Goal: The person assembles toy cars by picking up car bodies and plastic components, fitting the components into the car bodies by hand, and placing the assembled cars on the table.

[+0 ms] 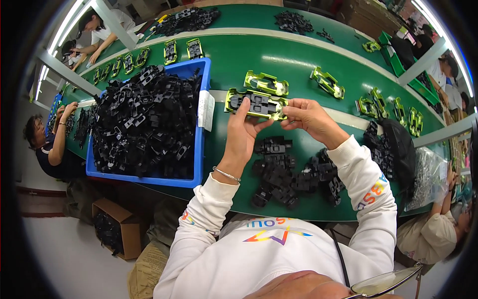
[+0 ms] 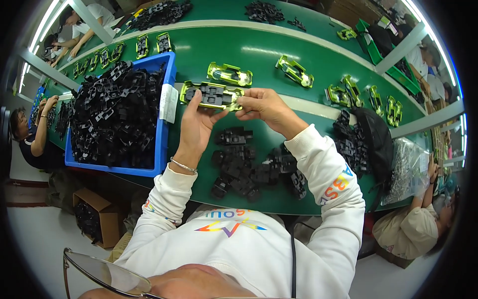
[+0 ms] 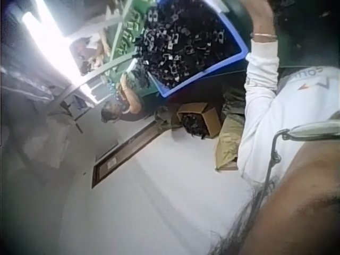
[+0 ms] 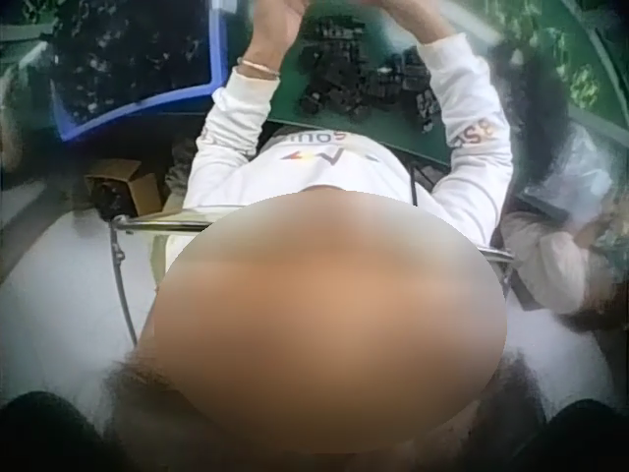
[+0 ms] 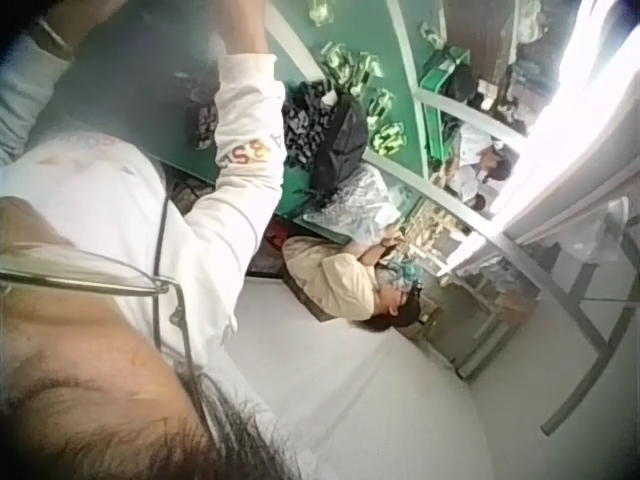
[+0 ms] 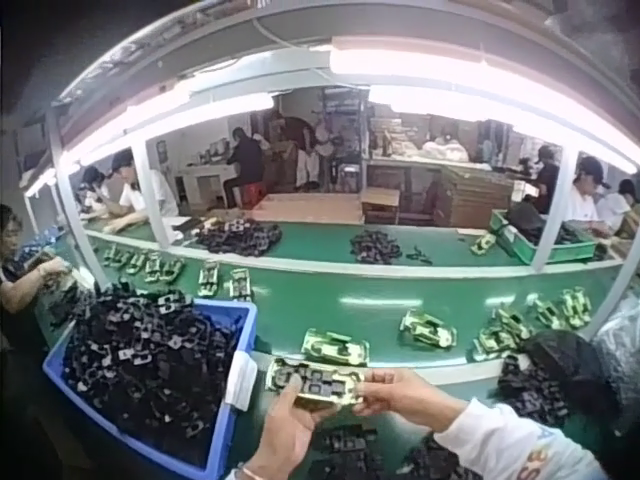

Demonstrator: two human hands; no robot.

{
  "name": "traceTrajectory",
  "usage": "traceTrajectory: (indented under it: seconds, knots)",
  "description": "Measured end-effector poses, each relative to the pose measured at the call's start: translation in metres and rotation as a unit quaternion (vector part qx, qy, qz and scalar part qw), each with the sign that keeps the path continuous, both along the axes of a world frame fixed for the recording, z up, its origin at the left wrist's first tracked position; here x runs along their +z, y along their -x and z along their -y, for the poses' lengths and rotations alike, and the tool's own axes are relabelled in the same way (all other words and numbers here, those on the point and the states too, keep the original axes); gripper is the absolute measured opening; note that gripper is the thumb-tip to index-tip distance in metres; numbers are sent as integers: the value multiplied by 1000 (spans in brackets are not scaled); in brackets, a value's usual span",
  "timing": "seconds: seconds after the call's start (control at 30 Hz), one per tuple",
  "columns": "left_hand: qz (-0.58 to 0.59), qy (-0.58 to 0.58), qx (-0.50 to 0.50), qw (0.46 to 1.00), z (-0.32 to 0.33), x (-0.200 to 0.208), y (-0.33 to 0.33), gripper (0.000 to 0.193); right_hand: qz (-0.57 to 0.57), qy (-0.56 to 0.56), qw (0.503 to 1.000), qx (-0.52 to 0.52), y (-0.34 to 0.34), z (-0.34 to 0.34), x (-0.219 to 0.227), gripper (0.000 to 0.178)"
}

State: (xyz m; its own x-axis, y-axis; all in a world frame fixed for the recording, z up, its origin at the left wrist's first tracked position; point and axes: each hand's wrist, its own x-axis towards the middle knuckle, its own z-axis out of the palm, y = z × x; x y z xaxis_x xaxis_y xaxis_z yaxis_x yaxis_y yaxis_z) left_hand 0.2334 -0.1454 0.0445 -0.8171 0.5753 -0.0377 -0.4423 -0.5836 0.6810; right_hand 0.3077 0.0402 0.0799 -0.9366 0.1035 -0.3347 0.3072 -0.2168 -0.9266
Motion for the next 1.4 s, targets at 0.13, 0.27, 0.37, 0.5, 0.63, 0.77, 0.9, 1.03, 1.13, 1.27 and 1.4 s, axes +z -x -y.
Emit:
traceTrajectory:
  seconds: [0.13,0.27,0.37,0.5,0.63,0.77,0.9,1.03,1.13,1.27,1.4]
  knots:
    - [8,19,-8,1000,0,-7,-1,57,12,37,998,-46,40,-32,-12,12]
    - [-32,111,-33,993,19,-15,-12,70,-30,17,991,-127,115,-49,-21,14]
    - [-25,125,-35,991,29,-18,-17,64,-44,23,984,-170,186,-53,-41,20]
    - [-20,143,-40,989,33,-20,-13,53,-43,45,976,-209,258,-53,-69,25]
    - [-2,149,-36,988,36,-22,-8,45,12,25,988,-155,281,-45,-84,23]
    - [2,146,-30,989,40,-25,-4,44,46,-29,997,-59,263,-47,-71,29]
    - [-1,145,-35,989,38,-29,-4,41,9,-315,948,52,197,-66,-50,67]
    - [-2,164,-4,986,32,-31,-1,41,-165,-582,785,133,126,-54,-69,77]
    - [-36,165,25,985,18,-38,9,44,-251,-632,732,52,107,-42,-73,64]
    - [-65,143,78,984,2,-43,11,47,-242,-499,832,2,79,-7,-41,62]
    - [-14,16,64,998,-10,-48,6,49,-247,-506,820,100,21,30,-21,65]
